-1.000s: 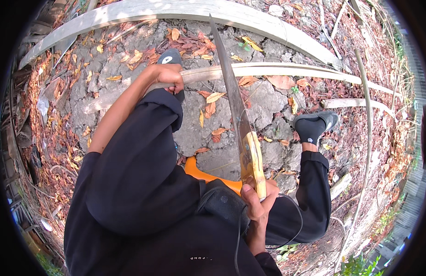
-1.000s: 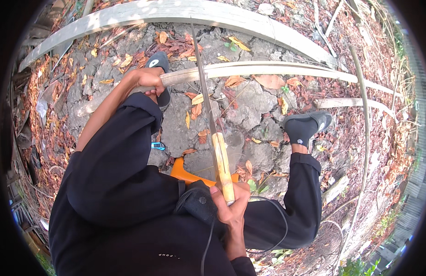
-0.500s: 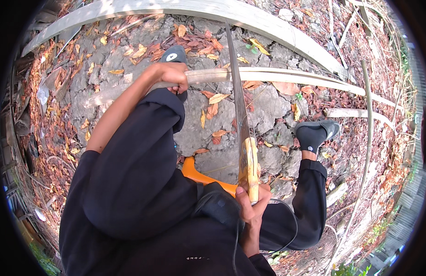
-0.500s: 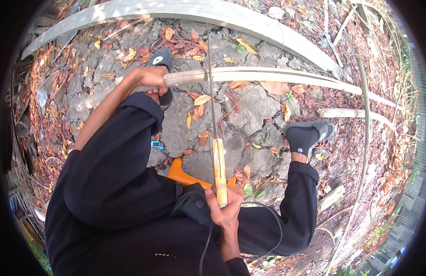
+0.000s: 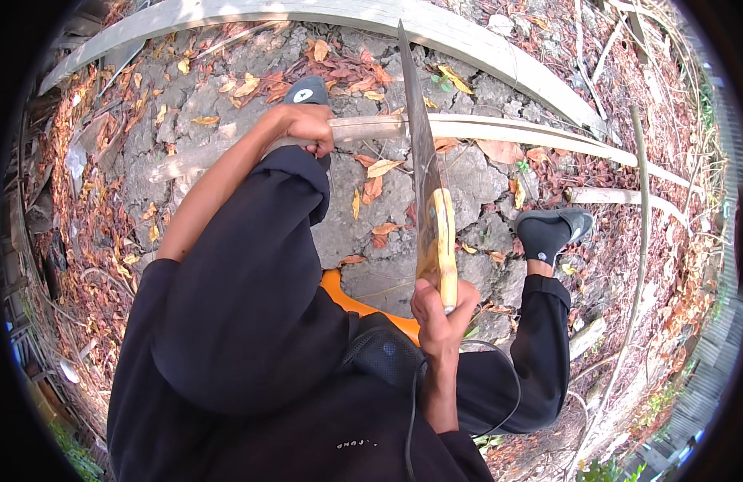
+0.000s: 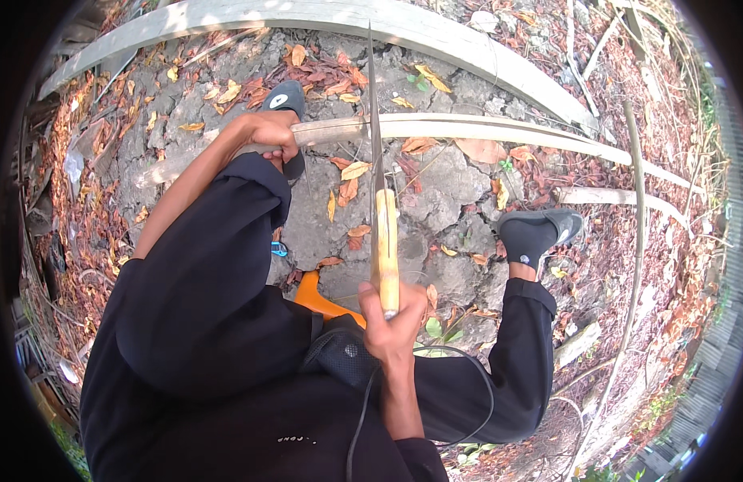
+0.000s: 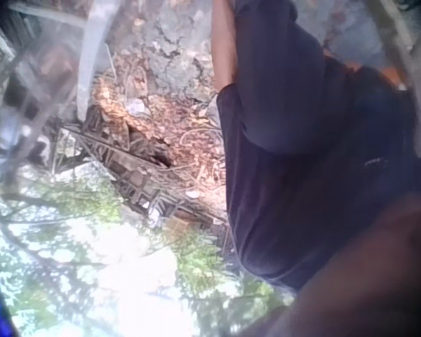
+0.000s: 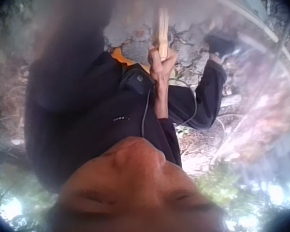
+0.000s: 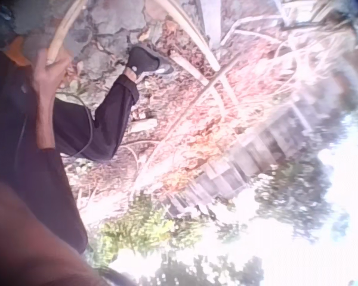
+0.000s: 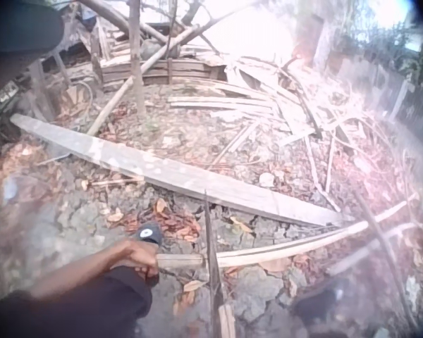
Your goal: The person sits on a small stool and uses a curved blade to shave and shape a long piece of wood held between their legs. They repeatedly draw the blade along the wood to remove thin strips, refining its shape.
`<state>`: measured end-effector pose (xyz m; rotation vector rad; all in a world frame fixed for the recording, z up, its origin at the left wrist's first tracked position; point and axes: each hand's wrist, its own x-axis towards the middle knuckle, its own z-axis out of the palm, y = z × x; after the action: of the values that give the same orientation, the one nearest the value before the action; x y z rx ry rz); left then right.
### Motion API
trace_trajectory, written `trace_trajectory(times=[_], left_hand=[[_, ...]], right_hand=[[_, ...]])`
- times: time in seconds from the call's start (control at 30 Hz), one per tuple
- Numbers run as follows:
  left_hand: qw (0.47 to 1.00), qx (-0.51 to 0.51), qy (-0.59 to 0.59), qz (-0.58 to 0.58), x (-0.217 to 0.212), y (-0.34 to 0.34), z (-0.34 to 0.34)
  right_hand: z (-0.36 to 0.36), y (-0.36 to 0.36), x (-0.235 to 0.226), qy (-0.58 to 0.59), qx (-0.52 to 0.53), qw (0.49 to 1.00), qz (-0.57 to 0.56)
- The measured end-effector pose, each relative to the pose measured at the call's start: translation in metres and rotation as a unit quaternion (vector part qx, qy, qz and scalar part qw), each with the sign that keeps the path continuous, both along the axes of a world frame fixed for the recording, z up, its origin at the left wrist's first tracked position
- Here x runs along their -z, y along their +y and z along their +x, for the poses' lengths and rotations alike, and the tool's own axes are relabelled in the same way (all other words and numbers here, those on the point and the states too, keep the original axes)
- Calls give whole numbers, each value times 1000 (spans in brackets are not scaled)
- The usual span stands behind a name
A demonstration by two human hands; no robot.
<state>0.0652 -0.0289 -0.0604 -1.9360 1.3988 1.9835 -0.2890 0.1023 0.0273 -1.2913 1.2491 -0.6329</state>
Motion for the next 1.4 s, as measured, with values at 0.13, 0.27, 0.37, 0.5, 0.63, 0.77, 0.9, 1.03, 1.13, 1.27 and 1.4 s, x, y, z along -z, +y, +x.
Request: trace_trajectory(times=[0.13,0.27,0.37,0.5,0.63,0.77,0.9,1.03,1.13,1.27,1.4], left_hand=[[1000,-2,15,-5,3,-6,8],[999,-4,19,25,12,-7,9],[999,1,29,22,8,-4,-1],[1000,6,16,0,0,-2,5],[1000,11,7,11,10,-12,8],[993,19,107,36,5,0,7],[998,39,46,35,13,-7,12],[999,29,-7,-23,5,-2,6],[929,94,-140,-329,2,17,-1],[883,101,-233,-394,0,19,-18],[895,116,-268,-337,-14,17,-29]], right_hand=[[-26,27,-7,-33,-1,999,0],[-9,25,-12,-50,-1,996,-79],[8,-4,9,41,-15,998,-40],[-31,35,-20,-73,41,995,49],[-3,-1,-9,-20,36,998,54],[-5,0,13,-19,20,999,28],[19,10,-21,-36,-42,998,-36],[-12,1,-8,-52,8,999,-7],[-21,-6,-10,-117,20,992,41],[-15,3,-2,-96,36,994,-32],[-5,13,-28,-150,69,984,-72]])
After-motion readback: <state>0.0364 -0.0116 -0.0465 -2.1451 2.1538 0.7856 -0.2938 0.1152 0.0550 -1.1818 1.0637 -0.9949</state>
